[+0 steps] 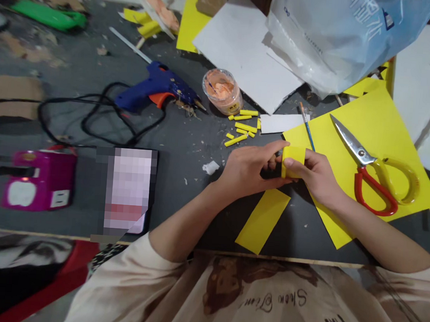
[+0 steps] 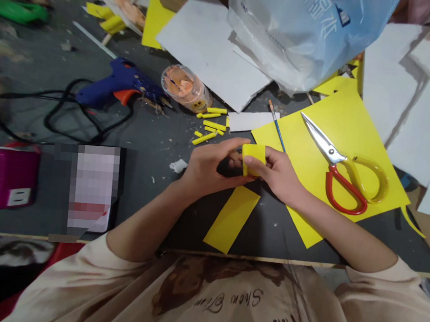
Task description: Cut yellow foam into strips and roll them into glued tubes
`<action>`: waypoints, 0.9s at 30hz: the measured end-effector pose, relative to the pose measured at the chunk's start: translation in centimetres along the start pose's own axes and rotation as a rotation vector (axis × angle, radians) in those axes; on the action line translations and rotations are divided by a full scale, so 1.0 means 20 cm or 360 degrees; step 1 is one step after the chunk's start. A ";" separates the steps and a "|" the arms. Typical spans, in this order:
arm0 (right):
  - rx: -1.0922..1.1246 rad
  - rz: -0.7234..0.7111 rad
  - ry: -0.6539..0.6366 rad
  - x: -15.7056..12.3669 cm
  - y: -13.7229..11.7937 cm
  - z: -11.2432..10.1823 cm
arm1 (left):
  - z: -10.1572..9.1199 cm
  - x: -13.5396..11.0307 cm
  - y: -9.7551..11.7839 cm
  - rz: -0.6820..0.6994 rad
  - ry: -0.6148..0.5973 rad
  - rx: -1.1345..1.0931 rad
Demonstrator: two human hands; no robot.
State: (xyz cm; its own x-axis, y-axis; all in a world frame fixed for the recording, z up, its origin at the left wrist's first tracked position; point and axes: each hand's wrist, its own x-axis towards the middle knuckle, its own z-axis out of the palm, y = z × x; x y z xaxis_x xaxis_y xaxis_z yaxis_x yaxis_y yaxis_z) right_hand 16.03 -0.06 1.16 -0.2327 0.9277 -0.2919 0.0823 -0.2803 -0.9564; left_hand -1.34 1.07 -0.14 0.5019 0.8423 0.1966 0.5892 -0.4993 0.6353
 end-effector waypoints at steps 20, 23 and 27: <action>0.0023 -0.0055 -0.0041 0.01 0.03 -0.01 | 0.02 -0.01 0.02 -0.0040 -0.0021 0.0015; 0.0093 -0.0046 -0.0094 0.01 0.03 -0.01 | 0.02 -0.01 0.01 -0.0062 -0.0045 0.0025; 0.0153 -0.0040 -0.0120 0.01 0.02 -0.01 | 0.02 -0.01 0.00 -0.0089 -0.0045 0.0020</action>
State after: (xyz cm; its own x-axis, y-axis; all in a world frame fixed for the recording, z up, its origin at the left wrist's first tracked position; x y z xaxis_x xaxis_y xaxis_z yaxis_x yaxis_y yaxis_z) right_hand 16.21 0.03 0.75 -0.3062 0.9145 -0.2644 -0.0170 -0.2830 -0.9590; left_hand -1.20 0.79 -0.61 0.4853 0.8631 0.1399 0.6245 -0.4541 0.6354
